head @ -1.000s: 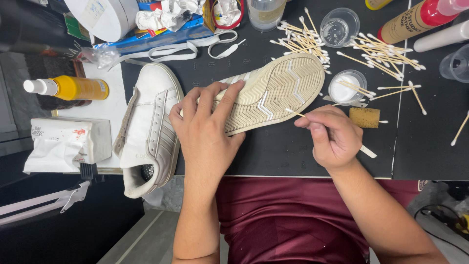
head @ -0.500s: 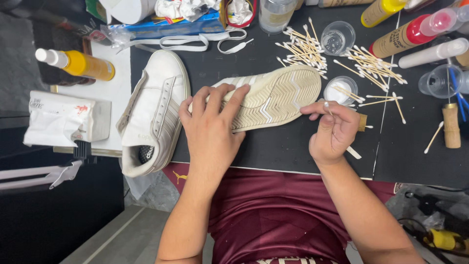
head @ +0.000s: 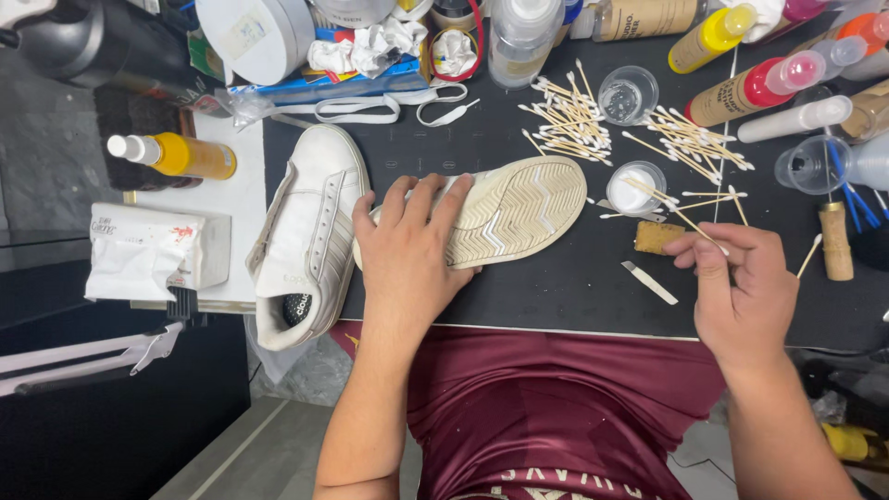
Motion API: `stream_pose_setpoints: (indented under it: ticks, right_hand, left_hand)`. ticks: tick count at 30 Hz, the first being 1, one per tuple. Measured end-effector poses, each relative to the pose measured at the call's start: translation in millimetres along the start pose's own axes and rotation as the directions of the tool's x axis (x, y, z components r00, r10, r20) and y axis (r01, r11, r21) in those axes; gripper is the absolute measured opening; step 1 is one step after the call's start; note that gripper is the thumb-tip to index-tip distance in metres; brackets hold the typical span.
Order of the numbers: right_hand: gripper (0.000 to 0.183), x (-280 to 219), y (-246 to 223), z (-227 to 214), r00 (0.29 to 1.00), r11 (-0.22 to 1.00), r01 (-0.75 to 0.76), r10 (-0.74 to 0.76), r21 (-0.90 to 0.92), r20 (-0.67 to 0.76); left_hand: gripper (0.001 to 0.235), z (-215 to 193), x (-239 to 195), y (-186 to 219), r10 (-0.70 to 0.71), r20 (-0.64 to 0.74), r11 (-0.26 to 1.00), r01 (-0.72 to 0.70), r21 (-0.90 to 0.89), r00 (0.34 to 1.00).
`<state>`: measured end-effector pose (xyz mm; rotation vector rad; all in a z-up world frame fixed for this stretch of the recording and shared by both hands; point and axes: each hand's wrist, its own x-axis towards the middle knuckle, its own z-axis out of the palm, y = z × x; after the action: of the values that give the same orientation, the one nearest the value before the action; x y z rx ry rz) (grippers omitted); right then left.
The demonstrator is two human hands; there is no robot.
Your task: The person cleans the sole of a white sneaker using a cotton swab. They repeatedly dip the swab into a small container of white liquid and scrub the textured pattern on the bottom of the shoe.
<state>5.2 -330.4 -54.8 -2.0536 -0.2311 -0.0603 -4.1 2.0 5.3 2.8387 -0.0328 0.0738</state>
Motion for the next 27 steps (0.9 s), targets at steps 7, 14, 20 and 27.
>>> stream_pose_setpoints:
  ticks: [7, 14, 20, 27]
  right_hand:
    - [0.019, 29, -25, -1, 0.989, 0.966, -0.103, 0.124, -0.235, 0.075]
    - [0.017, 31, -23, 9, 0.989, 0.851, -0.091, 0.136, -0.517, 0.05]
    - [0.016, 40, -14, 16, 0.991, 0.842, -0.024, 0.092, -0.54, 0.099]
    - [0.015, 46, -19, 22, 0.988, 0.833, 0.031, 0.06, -0.552, 0.145]
  left_hand:
    - [0.099, -1, 3, -4, 0.005, -0.006, 1.0, -0.005, -0.026, 1.0]
    - [0.098, 0, 4, -5, -0.012, 0.044, 1.0, 0.013, -0.024, 0.999]
    - [0.098, -2, 9, 5, -0.047, 0.082, 0.999, 0.045, 0.026, 0.996]
    - [0.097, -4, 14, 5, -0.048, 0.129, 0.999, 0.049, -0.005, 0.991]
